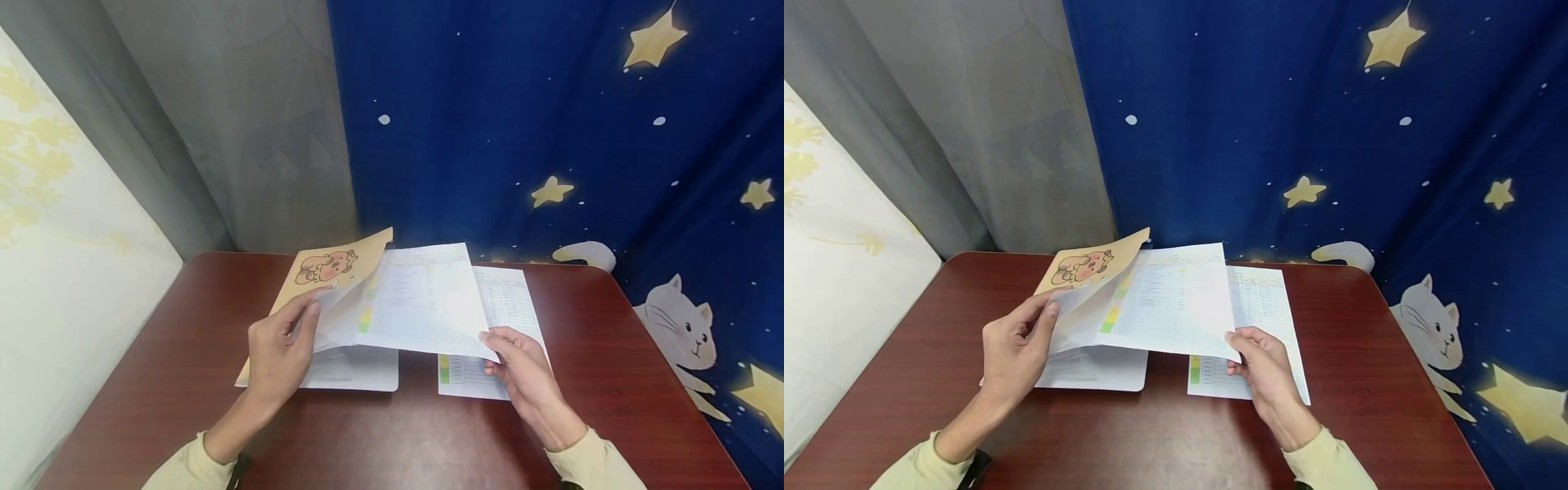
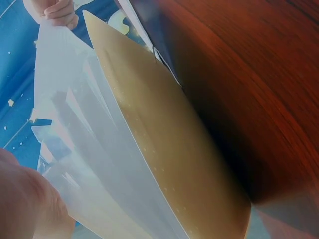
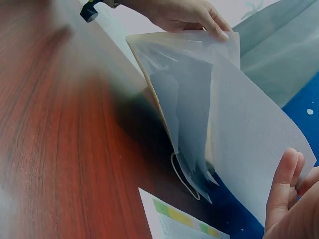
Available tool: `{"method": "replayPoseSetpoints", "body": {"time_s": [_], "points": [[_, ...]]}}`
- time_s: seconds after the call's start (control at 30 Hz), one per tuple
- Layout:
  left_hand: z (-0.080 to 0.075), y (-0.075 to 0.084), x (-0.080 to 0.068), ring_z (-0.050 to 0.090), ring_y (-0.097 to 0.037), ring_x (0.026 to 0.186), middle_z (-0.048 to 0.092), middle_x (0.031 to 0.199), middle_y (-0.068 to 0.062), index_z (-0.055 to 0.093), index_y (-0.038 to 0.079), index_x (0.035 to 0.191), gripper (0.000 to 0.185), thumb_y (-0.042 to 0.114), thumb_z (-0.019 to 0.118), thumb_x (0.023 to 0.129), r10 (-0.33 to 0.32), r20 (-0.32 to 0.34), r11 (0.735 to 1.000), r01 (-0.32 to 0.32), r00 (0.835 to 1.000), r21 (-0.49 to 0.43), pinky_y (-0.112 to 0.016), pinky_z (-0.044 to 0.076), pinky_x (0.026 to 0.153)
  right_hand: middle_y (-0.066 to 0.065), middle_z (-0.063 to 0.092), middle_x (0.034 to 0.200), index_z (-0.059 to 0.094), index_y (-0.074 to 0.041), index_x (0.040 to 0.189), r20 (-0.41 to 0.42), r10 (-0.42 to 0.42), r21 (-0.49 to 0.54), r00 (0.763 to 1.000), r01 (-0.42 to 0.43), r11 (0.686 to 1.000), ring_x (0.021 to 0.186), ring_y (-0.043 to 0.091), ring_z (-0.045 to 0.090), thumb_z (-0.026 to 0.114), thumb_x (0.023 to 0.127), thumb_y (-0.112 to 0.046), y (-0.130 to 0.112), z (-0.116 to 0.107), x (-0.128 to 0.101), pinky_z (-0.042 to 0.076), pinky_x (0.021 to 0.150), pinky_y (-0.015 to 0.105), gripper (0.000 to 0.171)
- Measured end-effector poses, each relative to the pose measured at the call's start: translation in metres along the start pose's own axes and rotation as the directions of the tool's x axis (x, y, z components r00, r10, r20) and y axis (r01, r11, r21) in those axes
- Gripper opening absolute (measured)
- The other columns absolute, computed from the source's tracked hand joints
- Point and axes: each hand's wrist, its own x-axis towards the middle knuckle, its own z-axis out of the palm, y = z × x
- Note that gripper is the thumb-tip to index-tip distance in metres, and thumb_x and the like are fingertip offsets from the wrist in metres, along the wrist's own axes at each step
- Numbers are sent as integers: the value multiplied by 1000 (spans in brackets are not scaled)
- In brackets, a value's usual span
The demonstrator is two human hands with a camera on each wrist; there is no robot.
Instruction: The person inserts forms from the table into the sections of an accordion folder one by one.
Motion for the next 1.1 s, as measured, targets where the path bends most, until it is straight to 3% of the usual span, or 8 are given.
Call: {"method": "replayPoseSetpoints", "body": {"time_s": [0.43,0.73,1.1], "points": [[1,-2,0,73,3,97,83,107,-8,81,12,119,24,3,71,99,10,-9,1000,-10,1000,2,-7,52,86,3,76,101,72,-5,94,11,-14,-7,1000,14,1000,74,14,60,68,99,-9,13,28,8,50,64,23,8],[0,1,0,74,0,98,82,110,-5,80,14,120,25,4,71,99,-19,14,1000,19,1000,1,-7,51,88,3,77,98,70,4,106,28,-24,-16,999,25,1000,67,13,55,67,99,-10,16,41,11,50,64,23,15],[1,2,1,71,7,105,82,113,-5,80,11,121,24,4,71,99,-26,22,1000,27,999,-9,-8,51,91,5,77,101,70,2,101,48,-43,-25,998,44,999,71,13,63,68,99,-10,19,62,14,54,62,25,12]]}}
